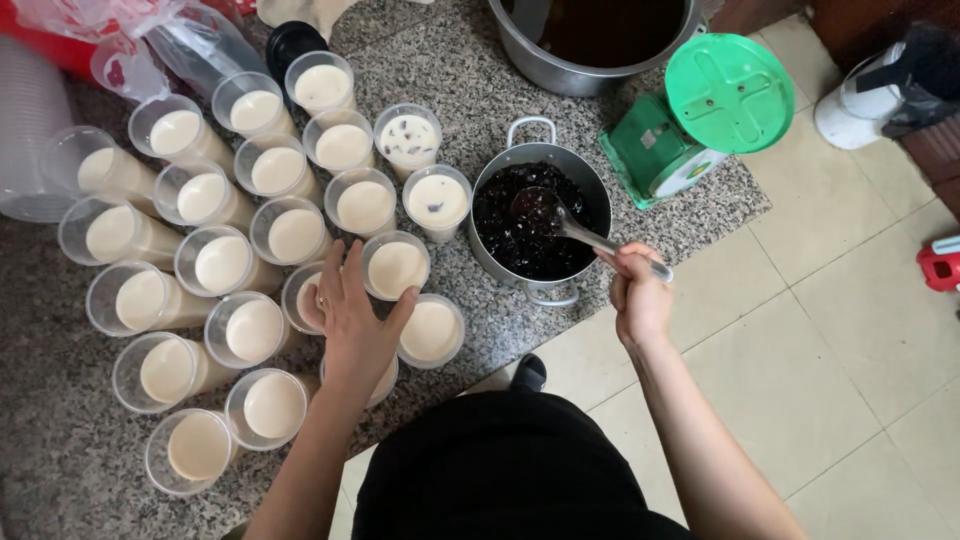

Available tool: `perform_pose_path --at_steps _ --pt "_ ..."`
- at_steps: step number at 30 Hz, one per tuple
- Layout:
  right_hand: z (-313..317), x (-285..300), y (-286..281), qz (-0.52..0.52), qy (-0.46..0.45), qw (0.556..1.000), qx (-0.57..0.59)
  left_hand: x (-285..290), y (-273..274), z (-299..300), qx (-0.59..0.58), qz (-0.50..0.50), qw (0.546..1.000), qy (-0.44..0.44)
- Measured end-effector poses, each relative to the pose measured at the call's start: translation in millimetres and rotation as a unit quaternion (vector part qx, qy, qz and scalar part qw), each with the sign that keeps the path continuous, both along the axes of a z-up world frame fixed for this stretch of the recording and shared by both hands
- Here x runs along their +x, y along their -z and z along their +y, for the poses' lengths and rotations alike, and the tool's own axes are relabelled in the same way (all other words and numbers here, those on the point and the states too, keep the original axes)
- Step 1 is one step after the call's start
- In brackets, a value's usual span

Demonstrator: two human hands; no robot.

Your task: Adding jelly toppings into plastic cups filled with a white liquid and then capping them with lids.

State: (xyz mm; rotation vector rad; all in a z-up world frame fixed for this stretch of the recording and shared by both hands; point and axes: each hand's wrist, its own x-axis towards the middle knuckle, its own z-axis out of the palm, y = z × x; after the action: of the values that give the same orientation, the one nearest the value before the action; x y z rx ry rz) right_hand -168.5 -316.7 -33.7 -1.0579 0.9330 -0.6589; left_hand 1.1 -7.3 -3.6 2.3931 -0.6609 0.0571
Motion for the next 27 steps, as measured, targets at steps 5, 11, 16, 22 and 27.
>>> perform_pose_path --at_steps 5,11,16,22,27 --pt "-1 -2 9 -0.01 0.005 0.999 0.049 -2 2 0 -0.005 0.011 1.0 0.016" --pt "-8 -5 20 -0.037 0.009 0.991 0.126 -1 -4 4 0.005 0.031 0.999 0.009" --pt "-3 2 -15 -0.02 0.003 0.997 0.081 0 4 6 -0.007 0.028 1.0 -0.006" --pt "4 34 -64 -0.031 -0.015 0.997 0.067 1 8 9 -0.001 0.013 0.999 -0.043" --pt "36 99 -105 -0.042 -0.057 0.994 0.081 3 19 16 -0.013 0.027 0.998 -0.058"
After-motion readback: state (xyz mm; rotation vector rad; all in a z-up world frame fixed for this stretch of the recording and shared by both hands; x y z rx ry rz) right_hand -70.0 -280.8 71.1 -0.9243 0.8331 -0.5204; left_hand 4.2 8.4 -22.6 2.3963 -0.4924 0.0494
